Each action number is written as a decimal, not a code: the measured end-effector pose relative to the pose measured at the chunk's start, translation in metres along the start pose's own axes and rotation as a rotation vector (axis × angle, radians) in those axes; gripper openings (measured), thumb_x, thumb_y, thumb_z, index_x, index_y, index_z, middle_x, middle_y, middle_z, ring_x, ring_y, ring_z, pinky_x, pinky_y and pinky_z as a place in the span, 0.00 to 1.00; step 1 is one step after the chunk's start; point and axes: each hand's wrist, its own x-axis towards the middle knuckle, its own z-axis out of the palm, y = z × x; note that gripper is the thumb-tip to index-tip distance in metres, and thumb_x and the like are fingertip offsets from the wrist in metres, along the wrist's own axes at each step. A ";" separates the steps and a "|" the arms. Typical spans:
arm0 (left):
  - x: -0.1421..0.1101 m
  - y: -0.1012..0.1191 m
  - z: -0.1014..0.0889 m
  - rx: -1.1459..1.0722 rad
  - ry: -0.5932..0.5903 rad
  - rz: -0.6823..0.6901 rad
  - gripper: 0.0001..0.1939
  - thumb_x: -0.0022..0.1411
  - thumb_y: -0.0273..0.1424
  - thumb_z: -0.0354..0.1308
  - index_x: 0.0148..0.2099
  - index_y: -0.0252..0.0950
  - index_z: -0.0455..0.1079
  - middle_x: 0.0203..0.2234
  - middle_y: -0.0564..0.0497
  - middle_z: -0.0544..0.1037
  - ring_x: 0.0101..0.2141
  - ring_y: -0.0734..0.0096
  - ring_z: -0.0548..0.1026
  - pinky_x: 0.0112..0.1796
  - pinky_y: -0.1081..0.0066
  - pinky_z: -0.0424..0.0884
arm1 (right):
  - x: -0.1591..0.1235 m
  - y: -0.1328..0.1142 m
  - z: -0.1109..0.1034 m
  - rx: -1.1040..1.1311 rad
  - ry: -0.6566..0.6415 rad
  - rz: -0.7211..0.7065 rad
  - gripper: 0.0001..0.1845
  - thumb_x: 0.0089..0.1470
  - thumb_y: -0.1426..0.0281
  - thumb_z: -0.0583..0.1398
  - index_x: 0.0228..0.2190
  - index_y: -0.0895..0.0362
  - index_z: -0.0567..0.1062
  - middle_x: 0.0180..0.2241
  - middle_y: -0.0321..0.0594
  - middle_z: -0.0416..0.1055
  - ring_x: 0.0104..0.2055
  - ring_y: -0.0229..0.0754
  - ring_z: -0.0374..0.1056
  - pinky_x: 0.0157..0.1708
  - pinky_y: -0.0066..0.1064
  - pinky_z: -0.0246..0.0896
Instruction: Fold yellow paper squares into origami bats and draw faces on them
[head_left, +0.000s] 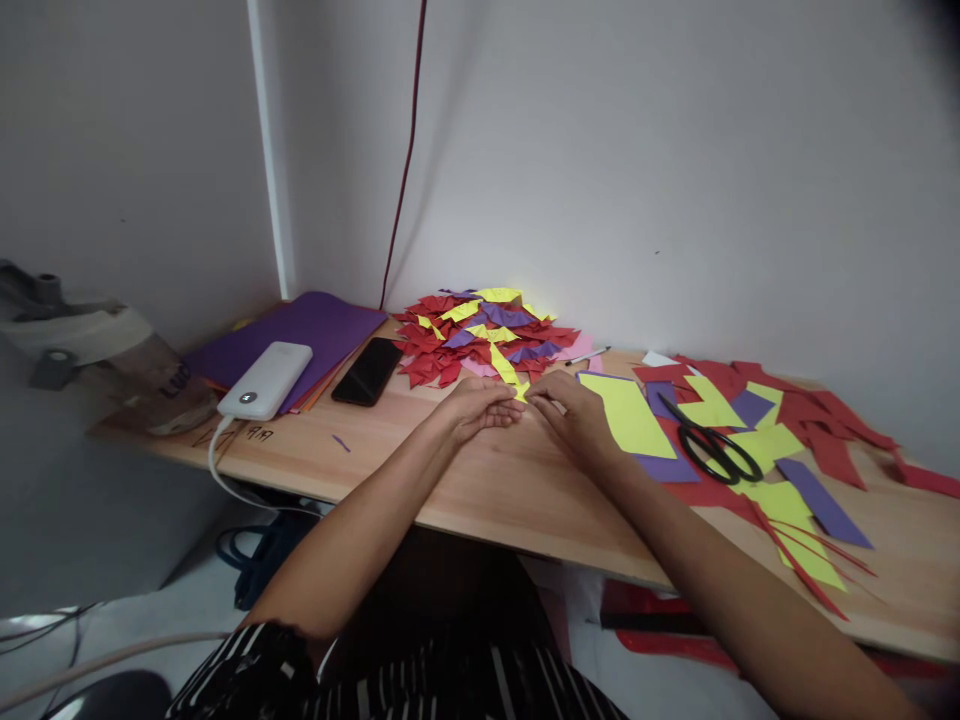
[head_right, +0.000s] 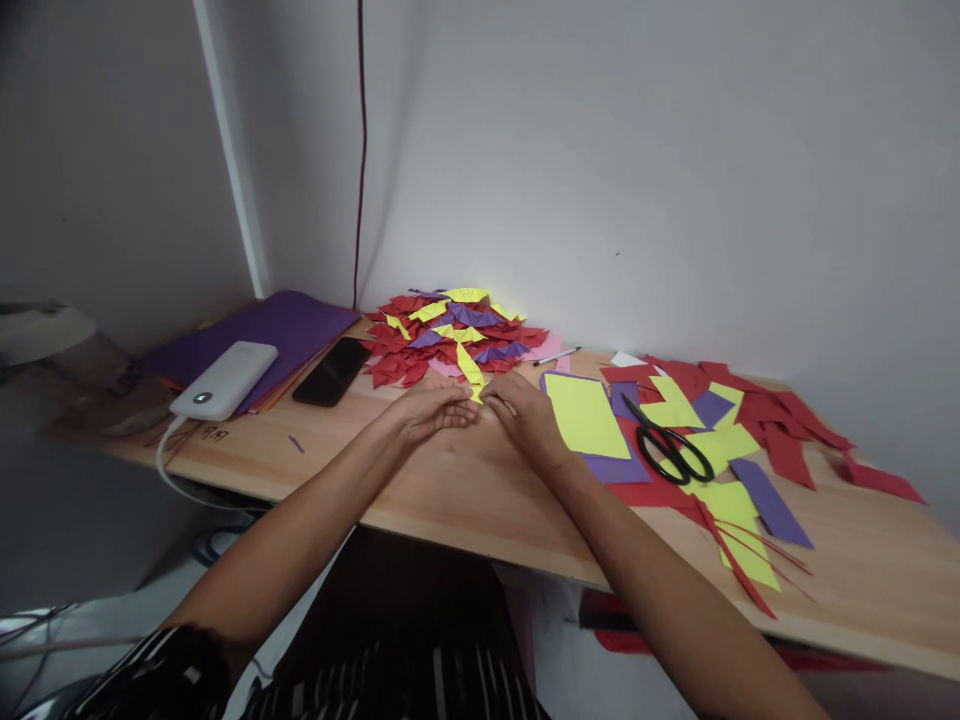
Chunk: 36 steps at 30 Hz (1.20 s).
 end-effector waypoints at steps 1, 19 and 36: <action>0.000 0.000 0.000 0.000 -0.003 0.004 0.05 0.57 0.23 0.61 0.30 0.26 0.69 0.21 0.45 0.79 0.21 0.75 0.76 0.25 0.78 0.72 | 0.000 0.000 0.000 0.003 0.005 0.003 0.06 0.58 0.74 0.56 0.32 0.56 0.73 0.31 0.41 0.71 0.36 0.42 0.67 0.36 0.33 0.61; 0.005 -0.004 0.003 0.189 0.133 0.362 0.03 0.54 0.22 0.59 0.29 0.27 0.69 0.19 0.49 0.77 0.20 0.78 0.74 0.25 0.77 0.70 | 0.001 0.005 0.008 0.448 -0.009 0.602 0.17 0.57 0.54 0.55 0.30 0.55 0.69 0.27 0.38 0.70 0.27 0.38 0.66 0.28 0.30 0.63; 0.015 -0.016 0.005 0.347 0.099 0.408 0.03 0.52 0.23 0.58 0.27 0.30 0.67 0.20 0.49 0.77 0.19 0.78 0.73 0.24 0.77 0.69 | 0.005 0.003 0.006 0.309 -0.079 0.628 0.15 0.46 0.58 0.60 0.21 0.57 0.67 0.18 0.31 0.60 0.21 0.33 0.51 0.22 0.26 0.45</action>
